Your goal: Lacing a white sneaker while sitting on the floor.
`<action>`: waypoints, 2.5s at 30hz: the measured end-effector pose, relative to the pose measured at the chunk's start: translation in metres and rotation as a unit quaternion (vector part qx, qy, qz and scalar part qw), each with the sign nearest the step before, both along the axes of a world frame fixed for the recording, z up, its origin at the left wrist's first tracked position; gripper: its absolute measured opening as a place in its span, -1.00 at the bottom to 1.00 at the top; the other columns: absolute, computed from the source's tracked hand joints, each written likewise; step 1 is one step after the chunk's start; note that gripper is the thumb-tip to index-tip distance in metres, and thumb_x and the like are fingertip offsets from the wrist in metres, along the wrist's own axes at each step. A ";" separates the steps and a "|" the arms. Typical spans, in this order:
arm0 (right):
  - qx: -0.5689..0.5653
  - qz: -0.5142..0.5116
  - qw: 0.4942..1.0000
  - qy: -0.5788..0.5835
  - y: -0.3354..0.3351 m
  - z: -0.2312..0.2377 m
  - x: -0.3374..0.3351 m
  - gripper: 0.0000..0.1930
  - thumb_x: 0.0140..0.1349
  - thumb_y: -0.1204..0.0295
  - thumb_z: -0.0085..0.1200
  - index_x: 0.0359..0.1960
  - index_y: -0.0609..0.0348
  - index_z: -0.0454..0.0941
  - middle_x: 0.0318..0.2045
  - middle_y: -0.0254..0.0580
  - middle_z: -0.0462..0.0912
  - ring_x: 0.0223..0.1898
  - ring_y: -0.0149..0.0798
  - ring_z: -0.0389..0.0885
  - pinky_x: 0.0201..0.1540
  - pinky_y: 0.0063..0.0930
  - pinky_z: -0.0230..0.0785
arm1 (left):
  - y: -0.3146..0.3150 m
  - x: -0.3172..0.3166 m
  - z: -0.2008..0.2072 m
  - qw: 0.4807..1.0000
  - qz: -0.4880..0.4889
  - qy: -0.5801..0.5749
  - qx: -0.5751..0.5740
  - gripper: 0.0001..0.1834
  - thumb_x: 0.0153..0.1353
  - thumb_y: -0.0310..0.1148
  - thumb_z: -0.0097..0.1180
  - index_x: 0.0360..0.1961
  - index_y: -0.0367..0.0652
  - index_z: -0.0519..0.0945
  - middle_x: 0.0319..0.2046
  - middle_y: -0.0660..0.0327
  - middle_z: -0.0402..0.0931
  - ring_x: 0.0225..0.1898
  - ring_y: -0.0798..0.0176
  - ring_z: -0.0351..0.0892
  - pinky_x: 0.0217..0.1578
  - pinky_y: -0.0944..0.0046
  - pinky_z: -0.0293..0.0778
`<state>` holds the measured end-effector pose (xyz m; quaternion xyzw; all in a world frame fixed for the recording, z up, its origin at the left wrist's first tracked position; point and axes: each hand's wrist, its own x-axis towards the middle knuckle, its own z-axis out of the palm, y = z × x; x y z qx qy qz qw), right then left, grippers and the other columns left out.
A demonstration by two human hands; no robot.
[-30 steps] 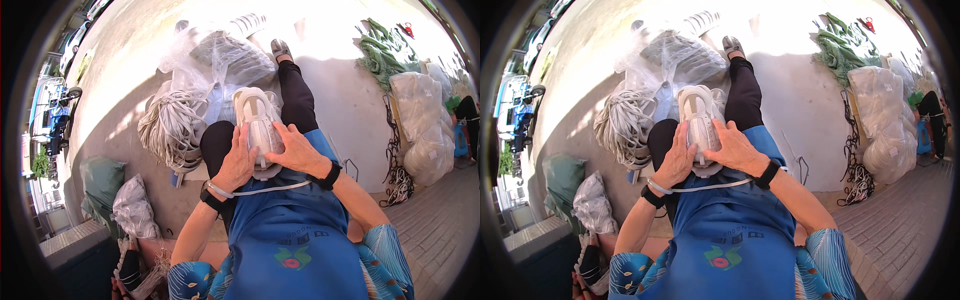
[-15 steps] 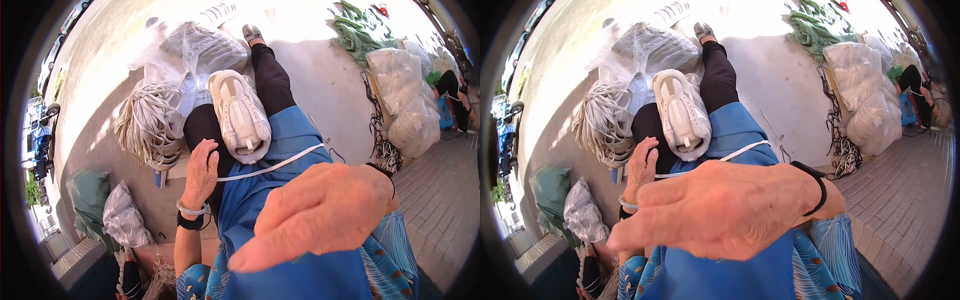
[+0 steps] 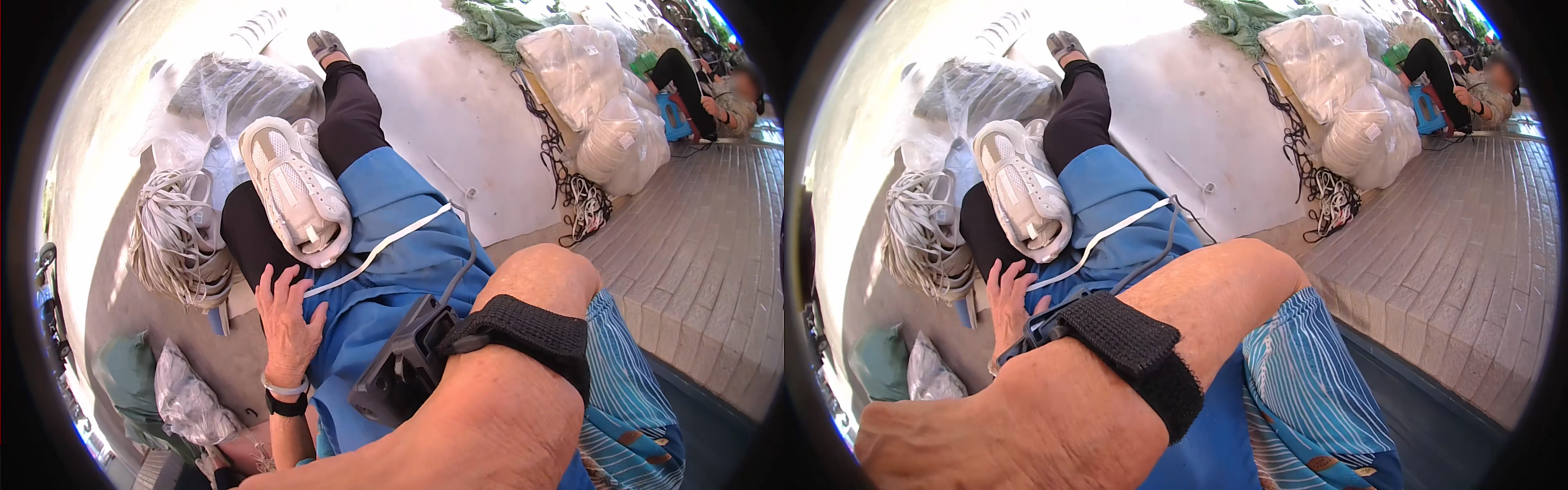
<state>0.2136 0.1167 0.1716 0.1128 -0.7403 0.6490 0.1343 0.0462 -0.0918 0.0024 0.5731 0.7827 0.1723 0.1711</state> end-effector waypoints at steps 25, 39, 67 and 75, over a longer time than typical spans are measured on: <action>-0.088 -0.032 0.995 -0.035 0.008 -0.042 -0.047 -0.54 0.01 0.54 0.18 0.02 0.29 0.45 -0.26 -0.10 0.53 -0.32 -0.17 0.54 -0.26 -0.45 0.43 | 0.015 -0.029 0.018 0.920 0.261 -0.281 0.088 -0.72 0.26 -0.34 0.00 -0.55 -0.30 0.45 -0.19 0.12 0.51 0.04 0.11 0.40 0.03 0.16 0.25; -0.120 -0.041 0.992 -0.016 -0.010 -0.041 -0.058 -0.52 -0.01 0.53 0.19 0.03 0.29 0.43 -0.26 -0.09 0.53 -0.30 -0.16 0.54 -0.24 -0.43 0.43 | -0.020 -0.095 0.067 0.769 0.206 -0.488 0.357 -0.58 0.34 -0.26 -0.32 -0.71 -0.07 0.16 -0.14 -0.08 0.50 0.21 -0.19 0.22 0.29 -0.22 -0.14; 0.165 -0.224 0.928 -0.249 0.025 -0.135 -0.040 -0.84 0.18 0.43 0.04 -0.39 0.31 0.53 -0.49 0.06 0.54 -0.43 0.02 0.55 -0.35 -0.33 0.37 | -0.060 -0.093 0.137 0.544 0.154 -0.640 0.521 -0.63 0.37 -0.28 -0.25 -0.63 -0.07 0.19 -0.55 0.31 0.31 -0.26 0.18 0.39 0.22 -0.04 0.11; -0.275 -0.425 0.862 -0.021 0.167 -0.053 -0.005 -0.63 0.39 0.30 -0.22 -0.07 0.47 0.37 -0.72 -0.55 0.08 -0.76 -0.64 -0.06 -0.75 -0.72 -0.19 | -0.087 -0.131 0.136 0.618 0.256 -0.544 0.507 -0.62 0.36 -0.31 -0.17 -0.66 -0.12 0.24 -0.45 0.22 0.34 -0.20 0.22 0.39 0.16 0.05 0.19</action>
